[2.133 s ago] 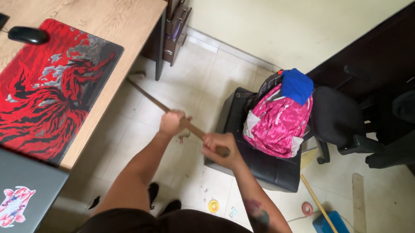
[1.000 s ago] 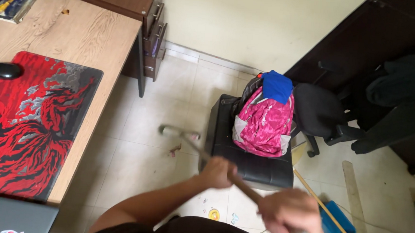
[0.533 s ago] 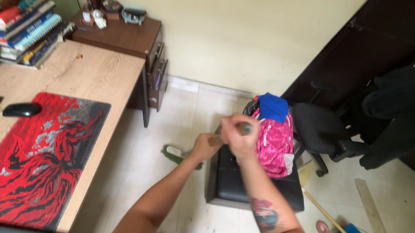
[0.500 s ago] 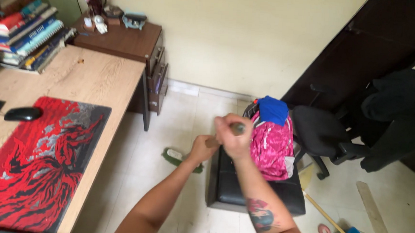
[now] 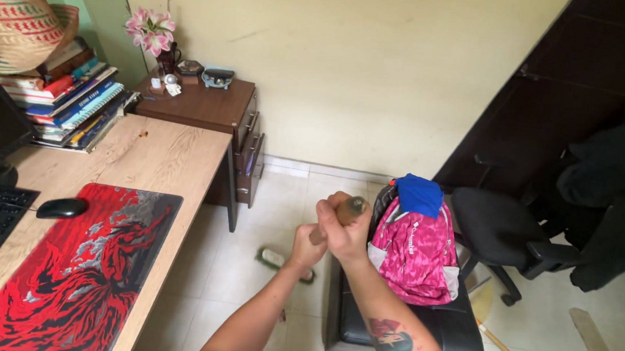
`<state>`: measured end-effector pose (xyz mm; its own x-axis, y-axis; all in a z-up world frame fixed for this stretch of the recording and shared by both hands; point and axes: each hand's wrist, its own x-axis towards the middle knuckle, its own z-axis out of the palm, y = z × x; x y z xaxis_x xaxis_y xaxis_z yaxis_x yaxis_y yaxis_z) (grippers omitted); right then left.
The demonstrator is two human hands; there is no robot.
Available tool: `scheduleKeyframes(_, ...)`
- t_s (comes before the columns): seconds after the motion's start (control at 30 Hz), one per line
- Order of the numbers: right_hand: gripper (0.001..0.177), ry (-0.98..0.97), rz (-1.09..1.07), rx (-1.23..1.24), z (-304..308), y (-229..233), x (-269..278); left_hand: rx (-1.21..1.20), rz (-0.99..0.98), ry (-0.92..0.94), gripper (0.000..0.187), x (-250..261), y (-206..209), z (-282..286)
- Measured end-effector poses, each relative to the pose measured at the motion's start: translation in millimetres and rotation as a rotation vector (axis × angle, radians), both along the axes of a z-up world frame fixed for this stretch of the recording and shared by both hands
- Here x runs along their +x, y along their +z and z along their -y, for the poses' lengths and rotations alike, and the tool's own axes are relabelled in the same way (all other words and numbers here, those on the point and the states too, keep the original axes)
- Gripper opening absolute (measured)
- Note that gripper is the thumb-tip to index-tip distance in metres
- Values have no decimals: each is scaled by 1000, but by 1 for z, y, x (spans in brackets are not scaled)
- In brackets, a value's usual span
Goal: Coiling a cable, sweeping the floor around a desk, and moving a small wooden side table.
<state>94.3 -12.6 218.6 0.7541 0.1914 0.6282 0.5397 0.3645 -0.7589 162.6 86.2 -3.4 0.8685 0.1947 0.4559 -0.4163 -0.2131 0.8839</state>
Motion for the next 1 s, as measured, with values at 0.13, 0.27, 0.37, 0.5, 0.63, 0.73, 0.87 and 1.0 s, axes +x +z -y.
scheduleKeyframes(0.13, 48, -3, -59, -196, -22, -48, 29, -29, -99, -7, 16, 9, 6, -25)
scheduleKeyframes(0.27, 50, 29, -133, -225, -29, -16, 32, 14, -149, 48, 12, 4, -24, -30)
scheduleKeyframes(0.37, 44, 251, -253, -213, -37, 15, 45, -41, -122, 86, 25, -11, 6, -38)
scheduleKeyframes(0.5, 36, 203, 162, -294, -71, 73, 64, -110, 72, 305, 26, 25, 24, -83)
scheduleKeyframes(0.63, 53, 139, 420, -577, -83, 23, 112, -186, 89, 806, 37, 79, 80, -187)
scheduleKeyframes(0.73, 34, 407, 177, -872, -70, -78, 149, -319, -42, 917, 50, 110, 83, -269)
scheduleKeyframes(0.87, 33, 536, -28, -1087, -35, -154, 156, -406, -63, 997, 49, 114, 66, -333)
scheduleKeyframes(1.0, 34, 601, -246, -1082, 3, -210, 184, -420, -27, 1147, 47, 113, 52, -352)
